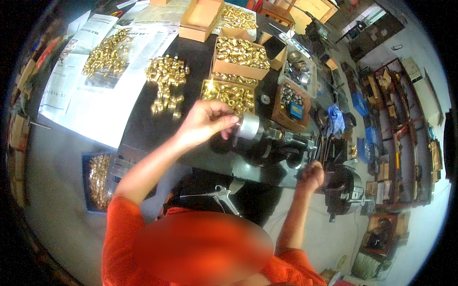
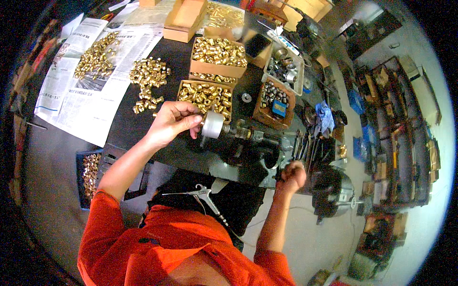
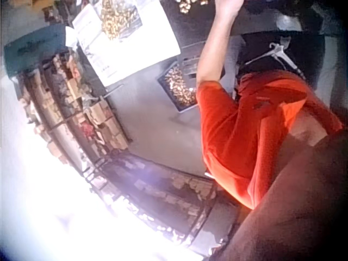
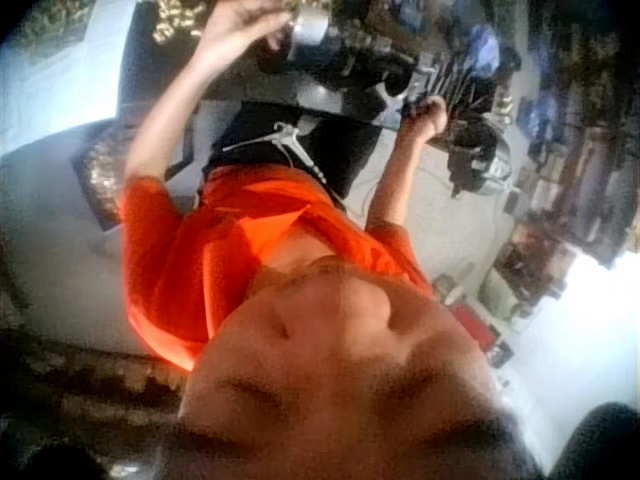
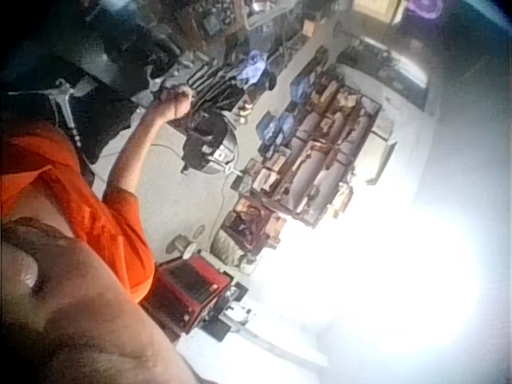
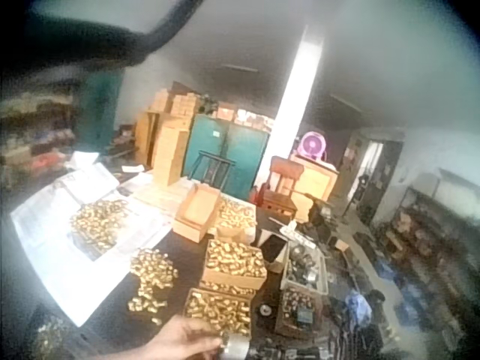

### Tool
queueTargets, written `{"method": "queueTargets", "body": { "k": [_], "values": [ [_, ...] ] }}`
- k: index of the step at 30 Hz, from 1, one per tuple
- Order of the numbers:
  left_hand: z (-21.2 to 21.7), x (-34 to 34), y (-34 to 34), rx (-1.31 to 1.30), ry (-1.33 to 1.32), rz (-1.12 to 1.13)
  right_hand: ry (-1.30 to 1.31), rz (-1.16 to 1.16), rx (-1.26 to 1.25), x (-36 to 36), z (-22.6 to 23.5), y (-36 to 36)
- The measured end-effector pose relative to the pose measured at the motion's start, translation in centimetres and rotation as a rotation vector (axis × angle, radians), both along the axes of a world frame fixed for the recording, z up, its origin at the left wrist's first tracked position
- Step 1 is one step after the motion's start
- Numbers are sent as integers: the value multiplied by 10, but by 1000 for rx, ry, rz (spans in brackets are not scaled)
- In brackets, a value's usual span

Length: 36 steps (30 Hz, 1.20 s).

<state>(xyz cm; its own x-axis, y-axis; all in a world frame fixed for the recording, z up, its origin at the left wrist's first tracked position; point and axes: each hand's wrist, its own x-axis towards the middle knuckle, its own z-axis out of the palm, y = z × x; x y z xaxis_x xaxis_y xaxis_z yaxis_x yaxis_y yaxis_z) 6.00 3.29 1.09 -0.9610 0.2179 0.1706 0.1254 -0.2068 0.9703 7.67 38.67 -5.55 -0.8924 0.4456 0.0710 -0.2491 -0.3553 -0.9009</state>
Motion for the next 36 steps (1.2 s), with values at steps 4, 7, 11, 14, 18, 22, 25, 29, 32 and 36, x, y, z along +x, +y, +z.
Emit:
{"method": "queueTargets", "body": {
  "k": [4,7,11,14,18,22,25,29,32,36],
  "values": [
    [4,-2,2,39,9,-2,-43,-306,51,-69,-46,6],
    [10,-1,-1,9,-9,-32,228,-40,667,-117,-27,27],
    [8,-1,-6,1,-16,16,149,-172,243,-85,62,-25],
    [-3,-8,-15,-81,-22,123,279,-134,97,-46,75,-25],
    [-26,-39,-17,-486,65,269,304,-9,111,4,57,-14],
    [-30,-55,-21,-511,193,363,57,-81,29,10,10,-11],
    [-24,-51,-41,-417,184,450,28,-39,3,-9,-17,-9],
    [-34,-17,-94,-713,169,681,-14,-10,-145,-32,-25,-14],
    [-48,8,-100,-1087,53,582,-19,126,-160,-35,-47,12],
    [-56,15,-75,-1406,205,468,8,103,-125,-33,-54,20]
  ]
}}
